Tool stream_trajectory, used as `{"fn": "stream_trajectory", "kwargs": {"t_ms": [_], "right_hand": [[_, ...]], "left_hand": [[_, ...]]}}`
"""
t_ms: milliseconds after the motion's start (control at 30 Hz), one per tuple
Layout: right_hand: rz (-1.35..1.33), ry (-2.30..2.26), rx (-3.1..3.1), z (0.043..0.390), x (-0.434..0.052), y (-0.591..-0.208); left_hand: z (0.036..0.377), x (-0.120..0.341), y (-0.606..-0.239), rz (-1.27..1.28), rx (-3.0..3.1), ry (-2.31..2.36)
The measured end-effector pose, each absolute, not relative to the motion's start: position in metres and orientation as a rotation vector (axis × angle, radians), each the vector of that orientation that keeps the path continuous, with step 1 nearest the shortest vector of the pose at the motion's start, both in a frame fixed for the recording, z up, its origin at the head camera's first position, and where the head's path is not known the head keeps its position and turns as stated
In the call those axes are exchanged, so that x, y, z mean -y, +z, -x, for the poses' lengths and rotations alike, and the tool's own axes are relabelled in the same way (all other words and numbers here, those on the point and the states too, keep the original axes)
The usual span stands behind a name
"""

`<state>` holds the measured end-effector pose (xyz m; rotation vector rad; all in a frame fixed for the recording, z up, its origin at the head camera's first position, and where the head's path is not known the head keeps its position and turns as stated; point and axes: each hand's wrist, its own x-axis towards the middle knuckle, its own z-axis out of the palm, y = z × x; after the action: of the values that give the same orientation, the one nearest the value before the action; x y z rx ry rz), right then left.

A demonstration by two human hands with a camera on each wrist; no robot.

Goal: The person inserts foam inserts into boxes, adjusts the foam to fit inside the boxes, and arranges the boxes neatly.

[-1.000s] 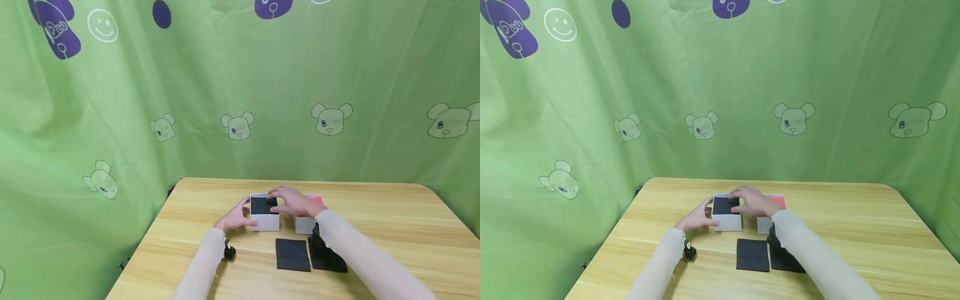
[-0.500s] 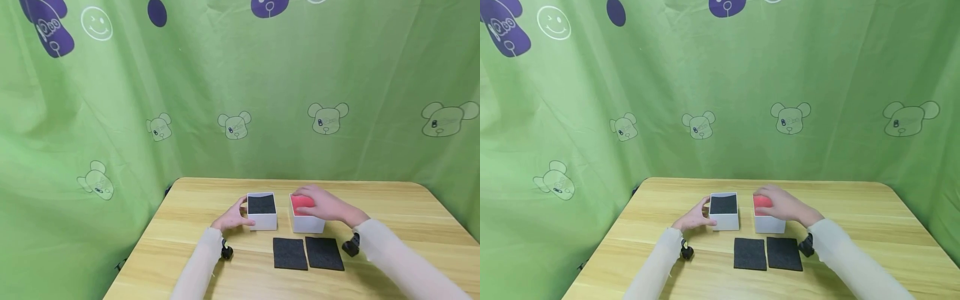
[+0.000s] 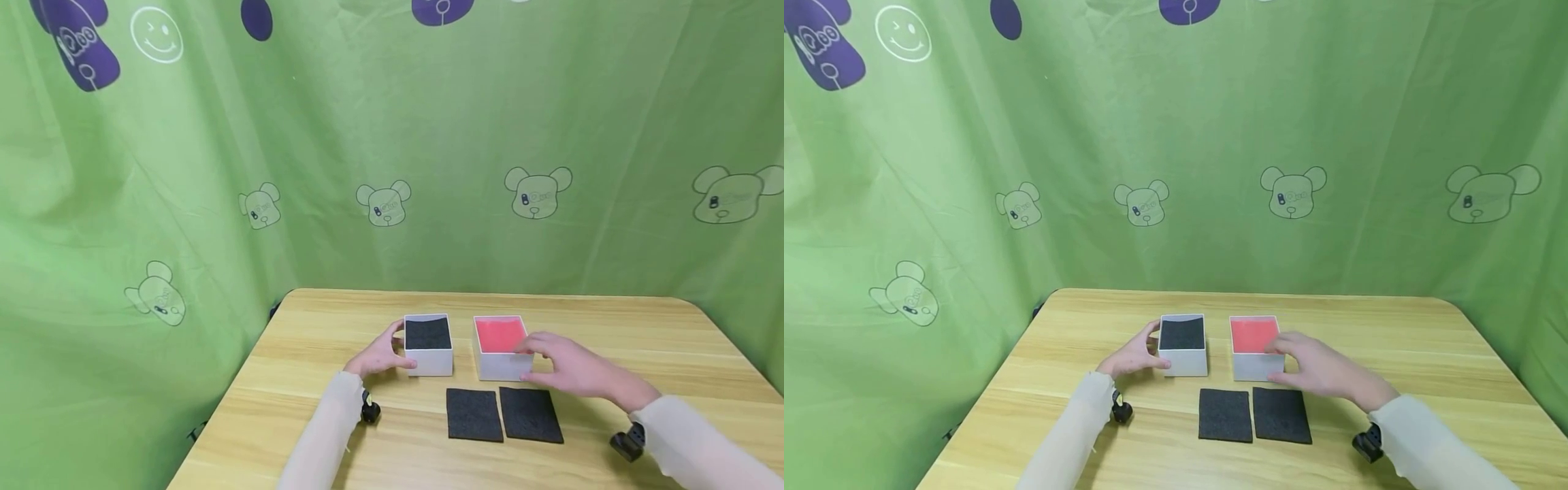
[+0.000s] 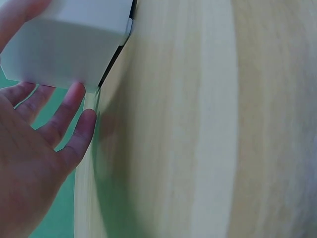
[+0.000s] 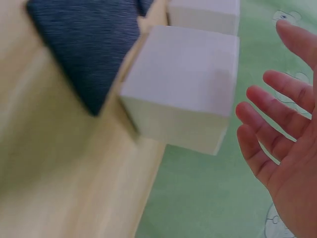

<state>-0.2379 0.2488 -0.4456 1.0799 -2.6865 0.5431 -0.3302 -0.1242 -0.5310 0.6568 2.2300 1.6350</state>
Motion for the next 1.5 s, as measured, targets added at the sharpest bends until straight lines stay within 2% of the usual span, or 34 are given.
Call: {"fn": "stream_trajectory", "kwargs": {"t_ms": [333, 900, 1200, 1500], "right_hand": [[-1.047, 0.463, 2.606, 0.221, -0.256, -0.463], [-1.026, 0.43, 2.805, 0.207, -0.267, -0.5], [-1.109, 0.341, 2.774, 0.208, -0.266, -0.513], [-1.14, 0.307, 2.804, 0.213, -0.268, -0.523]], "left_hand": [[0.327, 0.125, -0.527, -0.653, -2.239, 1.607], [0.326, 0.124, -0.527, -0.653, -2.219, 1.616], [0.312, 0.124, -0.502, -0.676, -2.181, 1.627], [0.327, 0.123, -0.524, -0.675, -2.185, 1.635]]}}
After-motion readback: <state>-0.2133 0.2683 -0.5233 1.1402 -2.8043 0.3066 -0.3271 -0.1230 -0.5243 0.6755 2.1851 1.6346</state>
